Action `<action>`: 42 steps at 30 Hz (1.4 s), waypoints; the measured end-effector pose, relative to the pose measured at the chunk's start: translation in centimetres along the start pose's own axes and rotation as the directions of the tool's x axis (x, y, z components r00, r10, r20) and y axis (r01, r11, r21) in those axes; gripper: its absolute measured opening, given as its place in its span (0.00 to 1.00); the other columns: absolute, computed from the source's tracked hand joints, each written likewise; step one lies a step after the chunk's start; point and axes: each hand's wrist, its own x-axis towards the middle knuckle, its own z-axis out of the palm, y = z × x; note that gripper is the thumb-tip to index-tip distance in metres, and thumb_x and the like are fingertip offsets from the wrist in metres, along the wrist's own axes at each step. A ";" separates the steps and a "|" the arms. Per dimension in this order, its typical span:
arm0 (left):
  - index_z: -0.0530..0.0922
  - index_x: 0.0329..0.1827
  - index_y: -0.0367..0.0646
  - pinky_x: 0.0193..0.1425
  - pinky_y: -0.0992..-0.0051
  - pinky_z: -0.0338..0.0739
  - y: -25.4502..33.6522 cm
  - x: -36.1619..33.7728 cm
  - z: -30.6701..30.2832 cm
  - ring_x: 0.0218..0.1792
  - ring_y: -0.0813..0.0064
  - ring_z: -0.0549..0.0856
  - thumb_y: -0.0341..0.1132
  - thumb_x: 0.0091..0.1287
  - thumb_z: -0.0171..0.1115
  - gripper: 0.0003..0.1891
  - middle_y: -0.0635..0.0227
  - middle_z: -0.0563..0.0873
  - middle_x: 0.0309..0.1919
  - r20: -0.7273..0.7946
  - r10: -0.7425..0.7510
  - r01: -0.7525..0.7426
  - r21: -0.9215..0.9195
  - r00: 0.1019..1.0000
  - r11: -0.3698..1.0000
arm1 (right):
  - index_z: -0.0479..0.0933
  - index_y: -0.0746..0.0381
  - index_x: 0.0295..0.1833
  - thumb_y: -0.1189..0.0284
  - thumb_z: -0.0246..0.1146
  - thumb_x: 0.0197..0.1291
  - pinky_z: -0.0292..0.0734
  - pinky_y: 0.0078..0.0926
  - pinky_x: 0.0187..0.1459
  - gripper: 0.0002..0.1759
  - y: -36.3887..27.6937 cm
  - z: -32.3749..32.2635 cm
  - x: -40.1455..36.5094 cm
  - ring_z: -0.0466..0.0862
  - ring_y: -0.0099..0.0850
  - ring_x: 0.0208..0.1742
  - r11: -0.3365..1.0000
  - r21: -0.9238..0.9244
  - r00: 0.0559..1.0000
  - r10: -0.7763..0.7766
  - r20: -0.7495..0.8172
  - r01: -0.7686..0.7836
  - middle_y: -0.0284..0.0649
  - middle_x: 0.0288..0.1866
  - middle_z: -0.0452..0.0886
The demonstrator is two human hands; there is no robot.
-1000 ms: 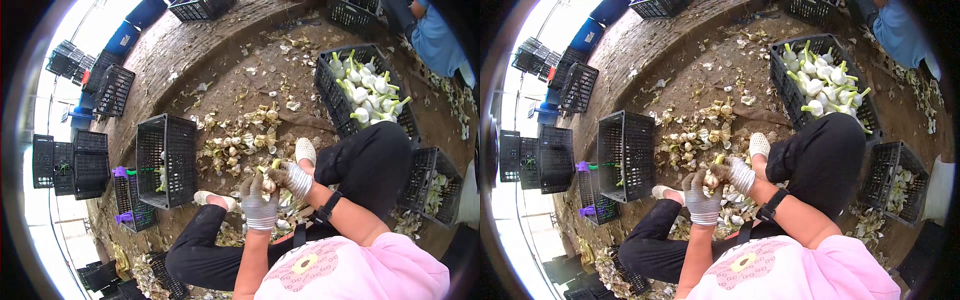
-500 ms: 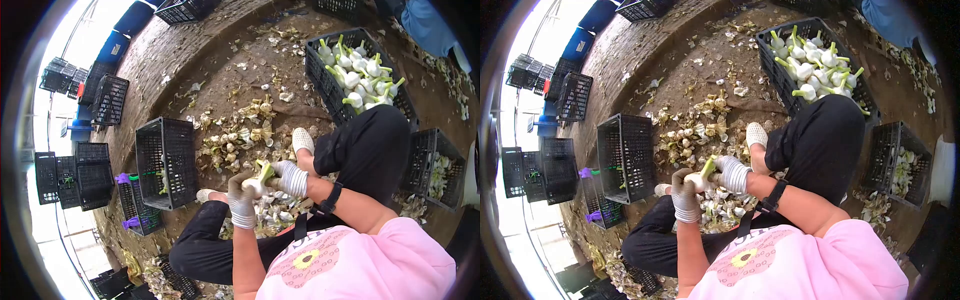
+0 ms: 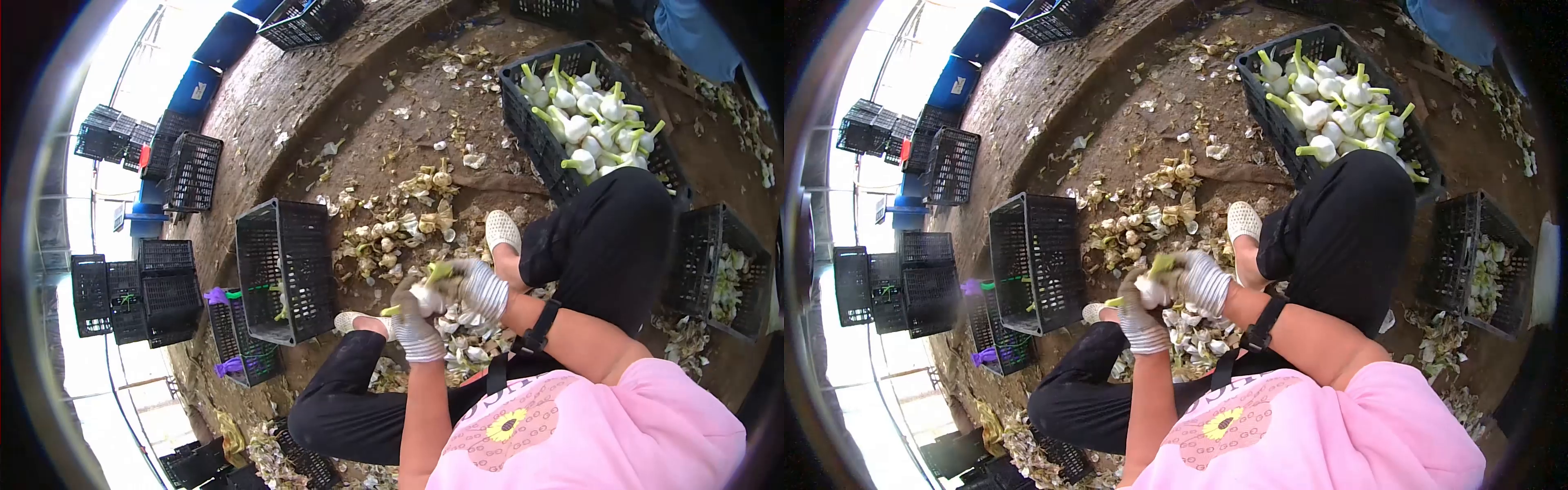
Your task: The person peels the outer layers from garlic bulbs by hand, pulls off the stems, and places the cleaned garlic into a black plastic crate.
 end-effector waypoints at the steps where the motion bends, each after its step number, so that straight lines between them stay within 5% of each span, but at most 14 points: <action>1: 0.75 0.45 0.43 0.23 0.80 0.74 0.9 0.2 -0.2 0.21 0.77 0.78 0.46 0.61 0.56 0.17 0.67 0.79 0.31 -0.004 -0.023 0.022 -0.071 1.000 0.997 | 0.76 0.67 0.44 0.72 0.61 0.57 0.75 0.19 0.34 0.12 -0.4 -0.8 0.3 0.79 0.24 0.32 0.979 -0.135 0.984 -0.162 -0.076 0.150 0.38 0.34 0.80; 4: 0.76 0.44 0.44 0.17 0.78 0.72 5.3 0.2 -0.7 0.16 0.77 0.77 0.50 0.60 0.55 0.19 0.67 0.80 0.27 -0.035 0.027 -0.032 -0.149 0.999 0.988 | 0.75 0.67 0.46 0.70 0.62 0.55 0.75 0.21 0.35 0.15 -4.2 -2.1 -1.1 0.79 0.26 0.31 0.992 -0.079 0.988 -0.109 -0.110 0.100 0.38 0.32 0.79; 5: 0.75 0.45 0.44 0.19 0.79 0.73 5.6 0.0 -1.3 0.18 0.77 0.77 0.53 0.60 0.54 0.22 0.66 0.80 0.29 0.035 0.089 -0.084 -0.104 0.995 0.991 | 0.75 0.64 0.46 0.69 0.65 0.53 0.75 0.23 0.39 0.16 -3.3 -2.2 -0.8 0.79 0.27 0.34 0.954 -0.299 0.998 0.040 0.057 -0.022 0.38 0.33 0.79; 6: 0.74 0.47 0.43 0.21 0.79 0.73 5.7 -0.3 -1.9 0.20 0.77 0.78 0.55 0.60 0.54 0.24 0.66 0.80 0.31 0.098 0.143 -0.138 -0.062 0.985 0.989 | 0.73 0.62 0.52 0.68 0.66 0.52 0.75 0.24 0.41 0.22 -0.5 -2.4 -0.1 0.78 0.25 0.39 0.938 -0.330 0.918 0.032 0.395 0.109 0.39 0.39 0.80; 8: 0.71 0.51 0.42 0.33 0.77 0.76 4.6 -1.5 -1.6 0.30 0.75 0.80 0.61 0.59 0.52 0.31 0.66 0.79 0.37 0.102 0.272 -0.280 0.079 0.957 0.957 | 0.67 0.64 0.60 0.63 0.67 0.51 0.76 0.29 0.45 0.32 -3.0 1.3 -2.3 0.79 0.34 0.46 0.674 -0.738 0.921 0.271 0.280 0.025 0.45 0.50 0.77; 10: 0.63 0.62 0.38 0.61 0.71 0.63 3.9 -3.5 0.1 0.53 0.71 0.73 0.72 0.52 0.49 0.47 0.64 0.74 0.50 0.295 0.341 -0.414 0.236 0.892 0.879 | 0.65 0.64 0.61 0.61 0.68 0.49 0.76 0.26 0.47 0.35 -1.5 1.3 -1.7 0.77 0.29 0.48 0.915 -0.404 0.939 0.123 0.321 0.018 0.41 0.52 0.76; 12: 0.60 0.65 0.36 0.64 0.70 0.59 2.4 -3.7 0.1 0.58 0.72 0.69 0.74 0.49 0.48 0.51 0.62 0.70 0.57 0.386 0.388 -0.483 0.187 0.837 0.856 | 0.66 0.65 0.60 0.66 0.68 0.50 0.75 0.24 0.49 0.32 -2.2 1.3 -1.7 0.76 0.25 0.49 0.977 -0.190 0.961 0.138 0.239 -0.093 0.39 0.51 0.76; 14: 0.70 0.57 0.35 0.58 0.71 0.66 3.7 -3.9 -0.7 0.52 0.71 0.74 0.60 0.55 0.59 0.37 0.63 0.76 0.52 0.328 0.357 -0.453 0.294 0.875 0.841 | 0.68 0.66 0.58 0.69 0.68 0.51 0.75 0.22 0.48 0.30 -2.2 0.4 -1.5 0.76 0.24 0.48 0.979 -0.203 0.976 0.068 0.208 -0.025 0.38 0.49 0.77; 16: 0.78 0.46 0.37 0.51 0.70 0.70 6.4 -3.5 -1.0 0.45 0.69 0.78 0.46 0.56 0.65 0.22 0.63 0.81 0.41 0.450 0.448 -0.627 0.655 0.773 0.423 | 0.67 0.65 0.58 0.68 0.68 0.51 0.75 0.22 0.47 0.30 -1.9 0.2 -1.5 0.76 0.24 0.47 0.960 -0.279 0.980 0.030 0.195 0.026 0.38 0.49 0.77; 18: 0.81 0.39 0.41 0.45 0.72 0.72 6.5 -3.0 -1.2 0.38 0.68 0.79 0.30 0.51 0.68 0.12 0.63 0.82 0.35 0.537 0.471 -0.682 0.699 0.700 0.216 | 0.68 0.65 0.57 0.68 0.67 0.52 0.74 0.22 0.46 0.28 -2.3 0.6 -1.6 0.76 0.23 0.47 0.934 -0.356 0.975 0.058 0.213 0.022 0.38 0.48 0.77; 26: 0.79 0.28 0.41 0.39 0.72 0.73 5.6 -2.6 -0.7 0.27 0.71 0.80 0.24 0.51 0.63 0.03 0.67 0.82 0.26 0.664 0.422 -0.672 0.724 0.618 -0.156 | 0.69 0.63 0.53 0.64 0.66 0.52 0.72 0.23 0.47 0.26 -1.9 0.2 -1.6 0.74 0.23 0.47 0.877 -0.478 0.949 0.108 0.295 0.048 0.36 0.46 0.76; 28: 0.77 0.29 0.39 0.32 0.76 0.74 5.2 -2.0 -1.6 0.22 0.75 0.78 0.25 0.56 0.59 0.00 0.66 0.81 0.23 0.428 0.400 -0.571 0.731 0.811 0.374 | 0.68 0.61 0.56 0.63 0.67 0.51 0.72 0.22 0.49 0.28 -2.2 0.1 -2.2 0.73 0.23 0.48 0.957 -0.288 0.923 0.130 0.362 -0.022 0.35 0.48 0.75; 30: 0.76 0.30 0.38 0.29 0.79 0.74 5.3 -0.7 -2.9 0.21 0.77 0.77 0.27 0.58 0.58 0.02 0.66 0.80 0.22 0.160 0.090 -0.156 0.468 0.983 0.870 | 0.68 0.60 0.58 0.63 0.67 0.51 0.72 0.22 0.49 0.30 -3.1 0.9 -2.6 0.73 0.22 0.49 0.986 -0.165 0.903 0.091 0.421 -0.022 0.34 0.48 0.75; 42: 0.73 0.36 0.39 0.23 0.67 0.83 7.4 1.4 -5.0 0.21 0.65 0.83 0.29 0.61 0.55 0.04 0.60 0.82 0.27 0.151 -0.027 0.063 -0.243 0.988 0.968 | 0.62 0.65 0.63 0.71 0.62 0.55 0.74 0.18 0.37 0.31 -2.7 0.4 -2.7 0.76 0.21 0.34 0.984 0.053 0.927 0.143 0.346 -0.172 0.36 0.44 0.76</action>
